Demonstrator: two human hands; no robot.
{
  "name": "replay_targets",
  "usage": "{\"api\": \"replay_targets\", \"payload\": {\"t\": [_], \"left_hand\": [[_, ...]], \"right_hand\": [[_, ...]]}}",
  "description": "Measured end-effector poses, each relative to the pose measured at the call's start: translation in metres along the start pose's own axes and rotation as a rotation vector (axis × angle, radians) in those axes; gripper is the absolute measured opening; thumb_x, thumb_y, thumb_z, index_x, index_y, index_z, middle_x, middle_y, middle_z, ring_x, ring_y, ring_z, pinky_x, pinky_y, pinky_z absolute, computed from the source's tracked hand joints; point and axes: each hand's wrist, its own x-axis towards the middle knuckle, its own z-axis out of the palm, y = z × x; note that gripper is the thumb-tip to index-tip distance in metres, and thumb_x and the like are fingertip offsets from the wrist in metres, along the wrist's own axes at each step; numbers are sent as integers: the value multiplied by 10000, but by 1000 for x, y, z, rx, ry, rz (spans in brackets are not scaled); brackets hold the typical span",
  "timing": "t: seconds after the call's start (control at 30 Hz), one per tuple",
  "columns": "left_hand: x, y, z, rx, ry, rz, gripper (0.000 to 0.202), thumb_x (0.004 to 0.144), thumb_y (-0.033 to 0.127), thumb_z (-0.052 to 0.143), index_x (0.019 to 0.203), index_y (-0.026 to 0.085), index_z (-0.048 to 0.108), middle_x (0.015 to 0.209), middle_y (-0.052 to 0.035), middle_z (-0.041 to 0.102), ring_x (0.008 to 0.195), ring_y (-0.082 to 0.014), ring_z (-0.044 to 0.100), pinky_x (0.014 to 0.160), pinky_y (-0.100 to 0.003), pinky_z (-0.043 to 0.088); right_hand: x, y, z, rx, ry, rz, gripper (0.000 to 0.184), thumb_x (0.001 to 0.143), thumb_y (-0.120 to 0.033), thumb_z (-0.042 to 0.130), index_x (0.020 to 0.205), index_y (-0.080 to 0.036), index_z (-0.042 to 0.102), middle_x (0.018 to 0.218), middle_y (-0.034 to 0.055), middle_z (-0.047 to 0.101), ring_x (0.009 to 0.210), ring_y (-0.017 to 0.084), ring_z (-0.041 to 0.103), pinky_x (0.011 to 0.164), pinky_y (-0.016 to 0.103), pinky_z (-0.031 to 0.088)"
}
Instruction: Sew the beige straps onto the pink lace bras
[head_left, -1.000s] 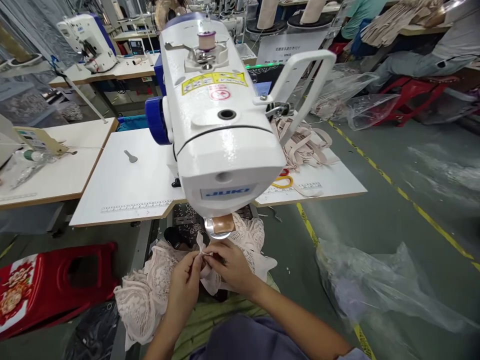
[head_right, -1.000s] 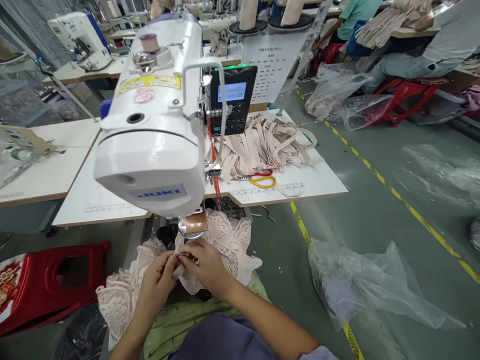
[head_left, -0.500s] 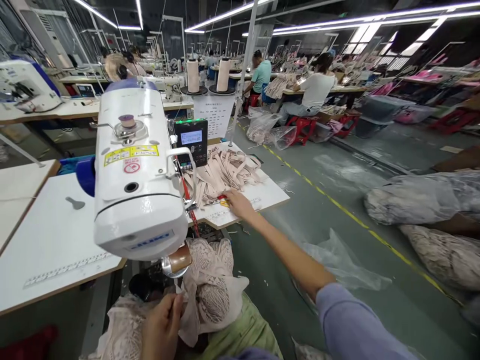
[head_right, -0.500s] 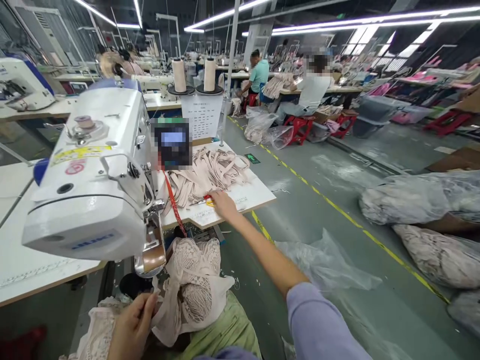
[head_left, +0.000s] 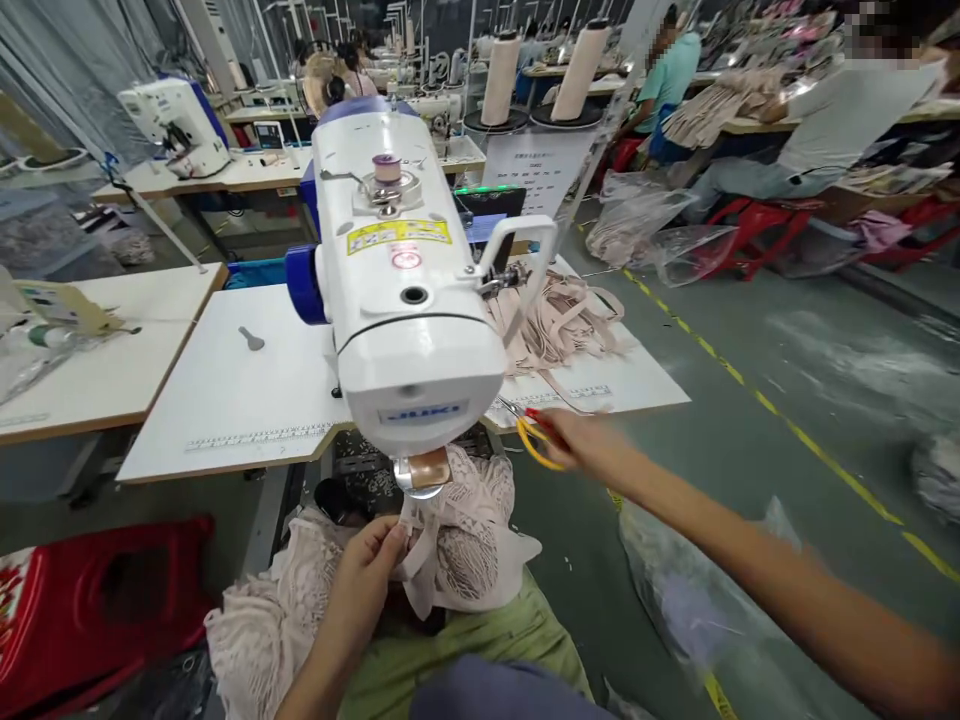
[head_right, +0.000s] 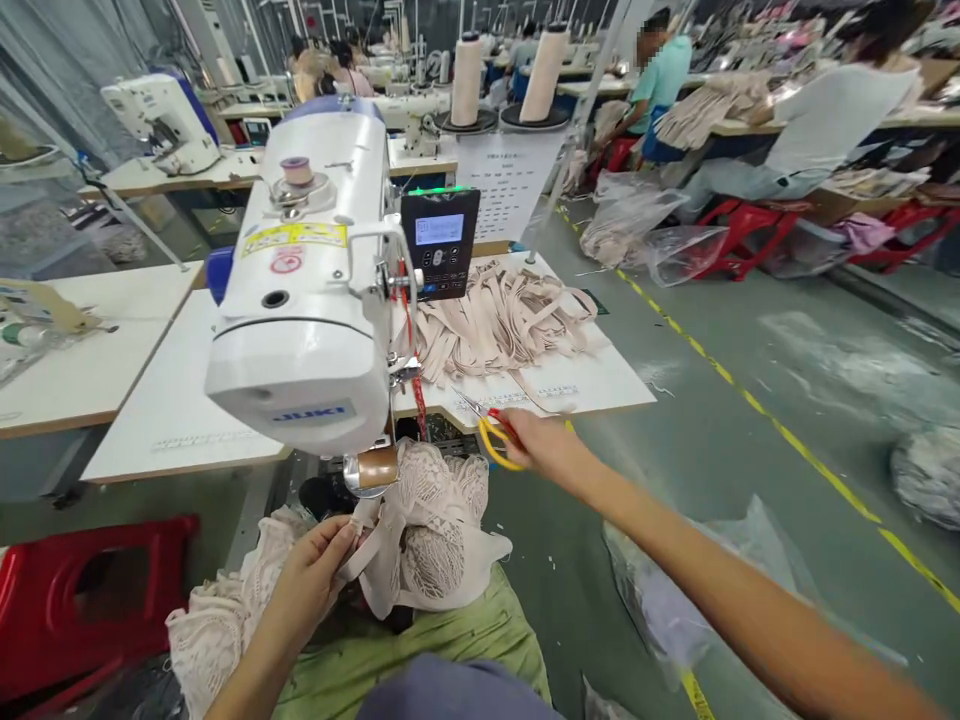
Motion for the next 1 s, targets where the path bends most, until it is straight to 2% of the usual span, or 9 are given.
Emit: {"api": "replay_targets", "payload": {"t": [0.07,0.17,0.27,0.33,0.4,0.5,0.67,0.87,1.0], "left_hand": [[0,1,0,-87,-6,-21,396,887,525,588,1019,164,682,791,-24,652,666,-127,538,629,-229,422],[1,5,1,-165,-15,-32,355,878,502,617,978,168,682,746,-1,618,635,-104,504,605,-209,403],[-1,10,2,-168,-41,-44,341,896,485,604,1006,171,680,746,-1,612,629,-106,506,598,-216,398],[-4,13,3,-150,-58,-51,336,909,473,593,1043,176,674,795,-16,633,675,-120,531,628,-225,409],[-6,16,3,-73,-60,-23,310,921,458,571,1030,184,667,814,-17,630,717,-129,532,659,-227,411],[-8,19,5,72,-35,44,247,937,403,524,891,192,645,772,5,580,707,-129,488,652,-223,392],[-5,21,5,92,-27,61,251,942,394,462,840,203,590,714,31,487,633,-127,427,611,-235,376],[-6,30,-2,168,7,99,377,952,505,472,733,201,512,685,39,448,635,-119,381,587,-226,315],[-7,35,-4,232,-13,80,373,955,514,467,783,196,555,708,26,506,624,-120,409,585,-233,320]], "right_hand": [[-36,-31,1,210,29,6,358,860,-238,523,1208,-152,510,919,87,685,714,200,656,643,287,499],[-77,-86,6,361,-16,-150,458,802,-297,635,1236,-205,521,1142,111,656,961,242,662,818,344,534],[-87,-127,18,396,-7,-201,433,833,-293,636,1246,-210,536,1199,131,639,1048,262,642,842,369,535],[-81,-141,27,408,14,-218,404,871,-290,613,1258,-202,540,1188,137,645,1051,264,641,834,379,538],[-72,-146,35,427,16,-244,410,877,-295,621,1266,-192,542,1189,140,648,1058,270,638,847,395,536],[-61,-146,40,468,-18,-267,421,879,-295,638,1274,-184,545,1201,135,652,1056,272,640,856,401,531],[-62,-139,43,598,-102,-196,382,889,-257,623,1265,-243,557,1147,85,683,977,229,666,798,333,520],[-80,-138,53,734,57,-133,513,701,-183,635,1199,-255,541,1025,67,649,720,178,593,671,308,503],[-76,-149,55,784,62,-162,549,665,-196,663,1194,-260,532,1101,83,643,906,234,632,771,349,528]]}}
